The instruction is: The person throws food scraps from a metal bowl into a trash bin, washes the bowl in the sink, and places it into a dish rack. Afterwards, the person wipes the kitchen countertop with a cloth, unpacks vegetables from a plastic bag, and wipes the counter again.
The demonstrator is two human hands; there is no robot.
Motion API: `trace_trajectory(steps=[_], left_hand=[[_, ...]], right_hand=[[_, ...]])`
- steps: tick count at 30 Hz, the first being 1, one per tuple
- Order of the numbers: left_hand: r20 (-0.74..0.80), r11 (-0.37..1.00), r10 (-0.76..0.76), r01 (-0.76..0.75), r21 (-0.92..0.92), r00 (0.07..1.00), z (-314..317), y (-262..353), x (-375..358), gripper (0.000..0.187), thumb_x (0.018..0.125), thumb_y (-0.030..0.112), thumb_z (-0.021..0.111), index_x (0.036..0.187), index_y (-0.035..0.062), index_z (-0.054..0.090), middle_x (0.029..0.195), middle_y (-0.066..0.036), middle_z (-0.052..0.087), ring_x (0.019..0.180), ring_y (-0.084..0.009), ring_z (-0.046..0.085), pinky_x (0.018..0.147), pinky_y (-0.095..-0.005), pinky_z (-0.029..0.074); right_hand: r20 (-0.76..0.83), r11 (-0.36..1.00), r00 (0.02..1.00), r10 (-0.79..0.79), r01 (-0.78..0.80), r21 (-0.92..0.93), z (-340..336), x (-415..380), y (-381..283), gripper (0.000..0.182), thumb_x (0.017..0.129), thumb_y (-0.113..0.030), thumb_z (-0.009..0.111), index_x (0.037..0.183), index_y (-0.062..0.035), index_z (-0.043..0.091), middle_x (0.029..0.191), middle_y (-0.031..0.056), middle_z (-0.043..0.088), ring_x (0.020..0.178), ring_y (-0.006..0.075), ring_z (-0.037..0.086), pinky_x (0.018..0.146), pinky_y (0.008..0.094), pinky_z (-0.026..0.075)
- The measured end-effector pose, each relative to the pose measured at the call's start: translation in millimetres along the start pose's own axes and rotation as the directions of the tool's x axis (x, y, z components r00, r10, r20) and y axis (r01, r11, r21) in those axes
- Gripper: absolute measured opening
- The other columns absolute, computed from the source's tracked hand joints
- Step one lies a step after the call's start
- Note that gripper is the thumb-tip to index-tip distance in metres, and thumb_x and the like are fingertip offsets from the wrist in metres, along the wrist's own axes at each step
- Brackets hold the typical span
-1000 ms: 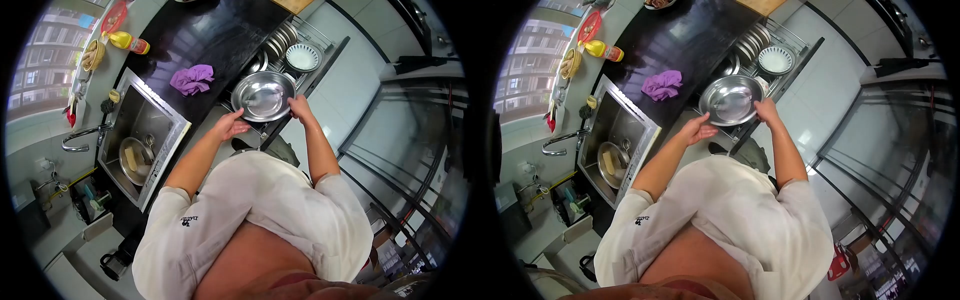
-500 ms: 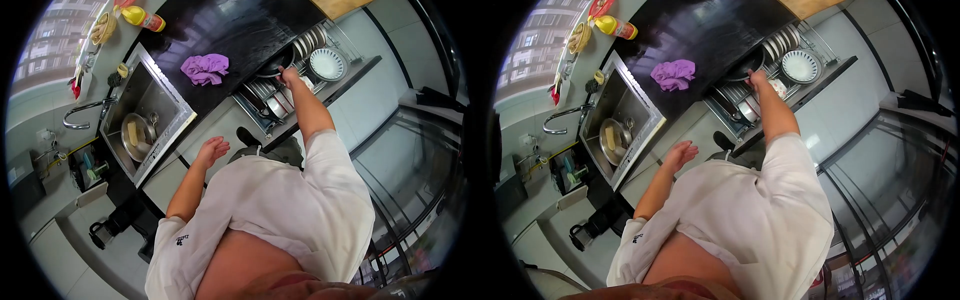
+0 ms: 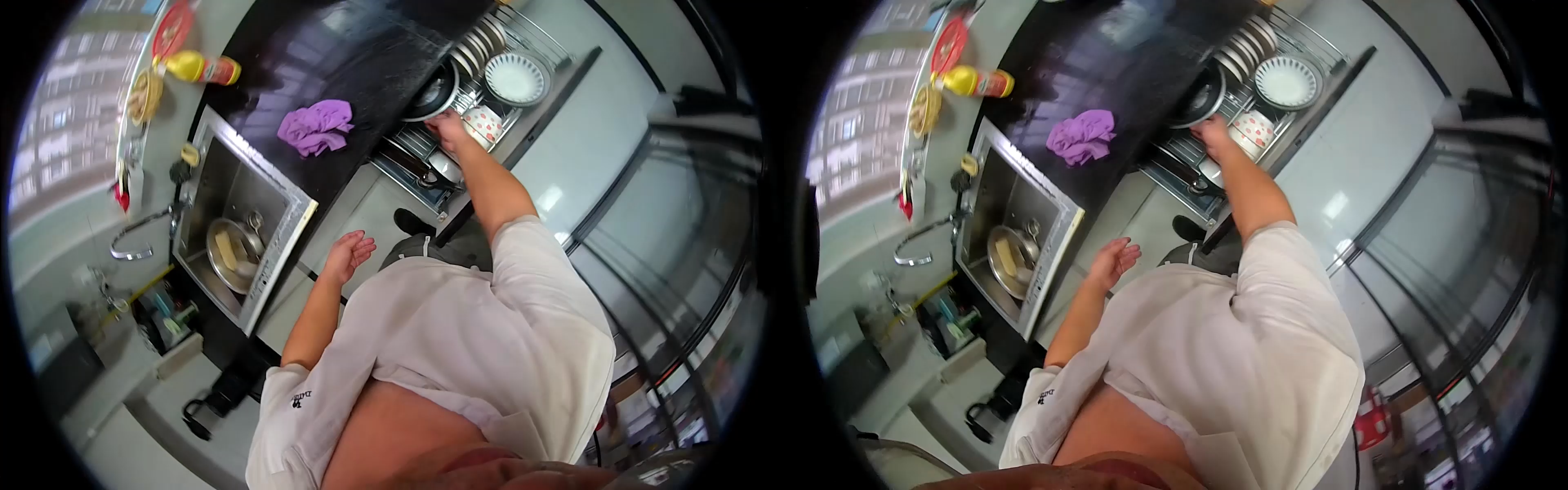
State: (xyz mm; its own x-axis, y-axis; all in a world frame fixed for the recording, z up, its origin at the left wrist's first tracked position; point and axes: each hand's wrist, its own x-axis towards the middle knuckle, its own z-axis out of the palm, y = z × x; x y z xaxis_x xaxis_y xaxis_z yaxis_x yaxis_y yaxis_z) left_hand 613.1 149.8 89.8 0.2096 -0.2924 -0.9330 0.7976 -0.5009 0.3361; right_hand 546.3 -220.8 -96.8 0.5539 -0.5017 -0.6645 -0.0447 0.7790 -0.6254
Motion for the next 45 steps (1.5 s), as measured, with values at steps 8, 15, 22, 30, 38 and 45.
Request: trace_trajectory(steps=[8,15,22,30,38,45], left_hand=[[-0.08,0.989,-0.02,0.031,0.142,0.997,-12.1,28.2,-7.2,0.028,0.091,0.022,0.059,0.112,0.0048,0.051,0.097,-0.013,0.065,0.085,-0.0216,0.067,0.068,-0.0276,0.055],[-0.115,0.967,-0.077,0.102,0.232,0.99,-14.5,32.9,-6.7,0.03,0.09,0.021,0.06,0.114,0.0047,0.05,0.099,-0.012,0.065,0.087,-0.0215,0.066,0.07,-0.028,0.055],[-0.14,0.958,-0.044,0.082,0.276,0.989,-6.7,43.3,-5.6,0.03,0.091,0.021,0.059,0.114,0.0051,0.051,0.101,-0.011,0.065,0.09,-0.0207,0.065,0.073,-0.0277,0.053],[-0.151,0.955,-0.059,0.1,0.28,0.987,-18.2,32.1,-1.5,0.018,0.093,0.017,0.054,0.109,0.0083,0.054,0.099,-0.008,0.065,0.086,-0.0185,0.066,0.068,-0.0253,0.053],[-0.232,0.941,-0.111,0.177,0.289,0.966,-27.5,19.2,-9.3,0.019,0.092,0.015,0.055,0.11,0.0089,0.053,0.1,-0.008,0.065,0.088,-0.0179,0.066,0.072,-0.0258,0.053],[-0.223,0.903,-0.106,0.188,0.386,0.969,-42.1,19.6,1.1,0.031,0.092,0.016,0.057,0.119,0.0043,0.048,0.104,-0.01,0.064,0.089,-0.0182,0.065,0.073,-0.0258,0.052]], right_hand=[[-0.28,0.93,0.888,-0.364,0.332,-0.156,60.5,3.9,58.4,0.079,0.076,0.009,0.061,0.142,-0.0093,0.021,0.114,0.0163,0.053,0.081,0.0201,0.061,0.071,0.0325,0.05],[-0.246,0.844,0.857,-0.452,0.322,-0.429,86.4,-34.2,17.7,0.096,0.078,-0.007,0.06,0.147,-0.0122,-0.006,0.126,0.0284,0.043,0.099,0.041,0.057,0.086,0.0437,0.047],[-0.356,0.839,0.835,-0.42,0.207,-0.504,71.3,-19.6,36.4,0.095,0.076,-0.003,0.057,0.148,-0.0134,-0.004,0.117,0.0297,0.048,0.095,0.0404,0.058,0.084,0.0413,0.048],[-0.556,0.817,0.638,-0.533,0.219,-0.533,33.1,55.8,99.2,0.057,0.073,0.001,0.06,0.127,-0.0044,0.043,0.1,0.0177,0.065,0.093,0.0335,0.063,0.082,0.039,0.049],[-0.588,0.88,0.662,-0.465,0.279,-0.383,14.8,50.2,55.7,0.038,0.072,-0.007,0.064,0.109,-0.0019,0.059,0.097,0.0238,0.065,0.094,0.0398,0.062,0.081,0.0422,0.05],[-0.595,0.903,0.687,-0.417,0.241,-0.355,12.0,41.9,47.0,0.032,0.069,-0.007,0.063,0.101,-0.0026,0.062,0.089,0.0218,0.065,0.086,0.0397,0.062,0.076,0.0446,0.049]])
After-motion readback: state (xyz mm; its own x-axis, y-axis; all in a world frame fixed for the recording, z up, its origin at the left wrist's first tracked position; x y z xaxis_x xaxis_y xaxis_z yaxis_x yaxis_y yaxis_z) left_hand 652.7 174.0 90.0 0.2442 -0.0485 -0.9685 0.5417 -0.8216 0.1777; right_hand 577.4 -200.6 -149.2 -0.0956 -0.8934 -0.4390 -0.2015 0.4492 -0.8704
